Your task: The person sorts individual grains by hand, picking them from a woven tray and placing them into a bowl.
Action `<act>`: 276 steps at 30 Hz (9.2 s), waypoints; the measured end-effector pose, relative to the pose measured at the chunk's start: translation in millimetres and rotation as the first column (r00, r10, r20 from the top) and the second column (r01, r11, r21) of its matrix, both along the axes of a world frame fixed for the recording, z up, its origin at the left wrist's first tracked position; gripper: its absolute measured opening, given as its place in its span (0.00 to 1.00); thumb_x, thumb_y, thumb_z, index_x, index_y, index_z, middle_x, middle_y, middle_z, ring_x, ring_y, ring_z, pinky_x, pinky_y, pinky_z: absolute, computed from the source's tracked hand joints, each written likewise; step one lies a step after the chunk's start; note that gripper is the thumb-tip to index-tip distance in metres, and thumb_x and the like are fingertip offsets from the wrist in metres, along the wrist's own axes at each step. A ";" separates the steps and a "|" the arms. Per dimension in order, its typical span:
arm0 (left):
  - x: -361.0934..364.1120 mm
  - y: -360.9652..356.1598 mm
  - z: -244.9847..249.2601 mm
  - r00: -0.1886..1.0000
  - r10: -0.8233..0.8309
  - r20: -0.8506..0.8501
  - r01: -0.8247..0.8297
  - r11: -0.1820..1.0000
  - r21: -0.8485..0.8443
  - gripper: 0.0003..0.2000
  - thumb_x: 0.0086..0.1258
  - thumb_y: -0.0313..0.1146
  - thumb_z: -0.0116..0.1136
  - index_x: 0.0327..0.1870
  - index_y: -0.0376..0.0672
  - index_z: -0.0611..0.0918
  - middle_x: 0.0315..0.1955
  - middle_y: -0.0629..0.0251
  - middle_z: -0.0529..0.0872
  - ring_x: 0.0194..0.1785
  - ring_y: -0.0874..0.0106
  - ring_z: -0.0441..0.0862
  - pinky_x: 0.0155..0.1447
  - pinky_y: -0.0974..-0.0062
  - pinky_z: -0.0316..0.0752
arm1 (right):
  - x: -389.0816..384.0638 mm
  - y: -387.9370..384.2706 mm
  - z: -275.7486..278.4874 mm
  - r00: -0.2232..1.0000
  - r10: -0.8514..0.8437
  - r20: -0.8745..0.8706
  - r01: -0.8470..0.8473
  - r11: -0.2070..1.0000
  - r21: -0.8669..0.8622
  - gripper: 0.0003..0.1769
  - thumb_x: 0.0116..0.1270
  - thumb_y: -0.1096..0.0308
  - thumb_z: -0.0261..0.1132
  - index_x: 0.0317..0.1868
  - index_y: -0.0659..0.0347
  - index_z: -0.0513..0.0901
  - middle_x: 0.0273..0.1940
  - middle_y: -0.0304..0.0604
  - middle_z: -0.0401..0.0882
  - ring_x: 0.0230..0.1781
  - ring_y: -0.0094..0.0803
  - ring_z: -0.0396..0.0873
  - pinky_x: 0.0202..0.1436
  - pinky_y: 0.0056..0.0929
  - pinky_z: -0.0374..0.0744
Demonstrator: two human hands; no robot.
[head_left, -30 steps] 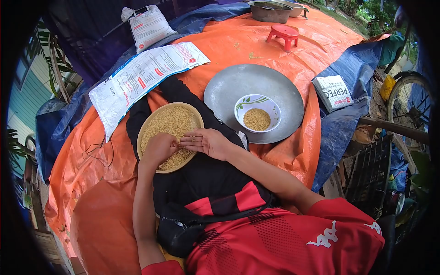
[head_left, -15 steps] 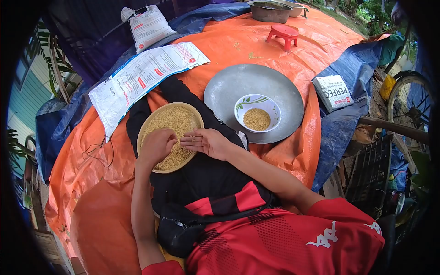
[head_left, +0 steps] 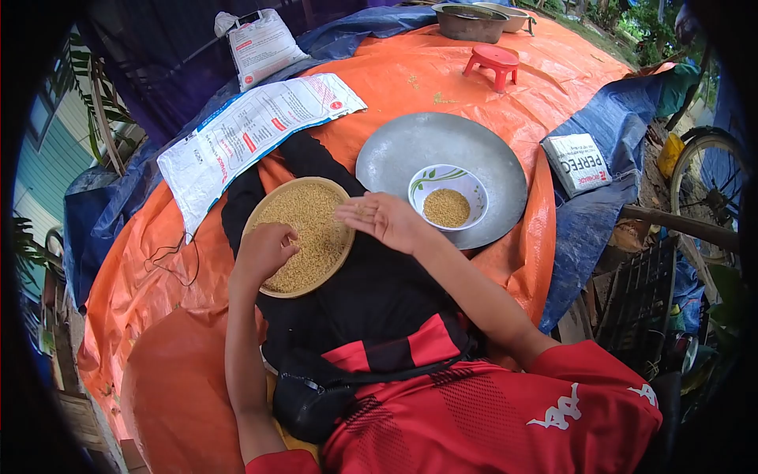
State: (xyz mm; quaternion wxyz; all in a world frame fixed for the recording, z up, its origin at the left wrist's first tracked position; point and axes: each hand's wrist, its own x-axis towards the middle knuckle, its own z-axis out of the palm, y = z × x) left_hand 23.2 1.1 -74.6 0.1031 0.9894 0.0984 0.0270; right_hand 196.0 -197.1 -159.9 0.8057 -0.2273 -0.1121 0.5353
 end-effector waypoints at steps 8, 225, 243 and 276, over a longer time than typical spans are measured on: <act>2.1 6.4 -12.2 0.990 0.032 -0.140 -0.040 0.998 -0.050 0.15 0.56 0.39 0.67 0.41 0.40 0.86 0.29 0.57 0.87 0.36 0.63 0.85 0.42 0.66 0.77 | 97.1 -68.0 -30.2 0.540 -0.291 0.790 0.757 0.577 -0.305 0.23 0.71 0.65 0.54 0.53 0.82 0.72 0.55 0.69 0.75 0.55 0.54 0.78 0.62 0.40 0.77; 13.9 -13.6 -8.9 0.956 -0.097 0.278 0.142 0.979 -0.149 0.06 0.60 0.31 0.64 0.32 0.39 0.84 0.29 0.63 0.83 0.30 0.66 0.81 0.37 0.69 0.74 | -40.0 7.1 -7.8 0.980 0.196 -0.013 -0.196 0.980 0.010 0.21 0.76 0.67 0.47 0.58 0.80 0.70 0.58 0.62 0.74 0.63 0.47 0.74 0.70 0.38 0.73; 5.9 9.1 -15.5 0.989 -0.036 0.147 0.044 0.997 -0.057 0.09 0.60 0.37 0.64 0.35 0.42 0.85 0.30 0.63 0.85 0.33 0.68 0.83 0.40 0.68 0.75 | 113.8 -94.9 -55.1 0.118 0.647 0.753 0.854 0.321 -0.409 0.25 0.67 0.53 0.59 0.43 0.72 0.84 0.41 0.68 0.82 0.46 0.59 0.81 0.53 0.47 0.78; 4.5 18.0 -22.8 0.999 -0.024 0.042 0.028 0.995 -0.099 0.13 0.59 0.38 0.64 0.40 0.40 0.84 0.32 0.59 0.85 0.40 0.62 0.83 0.46 0.64 0.75 | -118.5 -185.2 263.9 0.437 -0.740 0.512 -0.516 0.260 0.816 0.17 0.55 0.88 0.50 0.15 0.62 0.78 0.14 0.38 0.70 0.15 0.25 0.68 0.60 0.35 0.66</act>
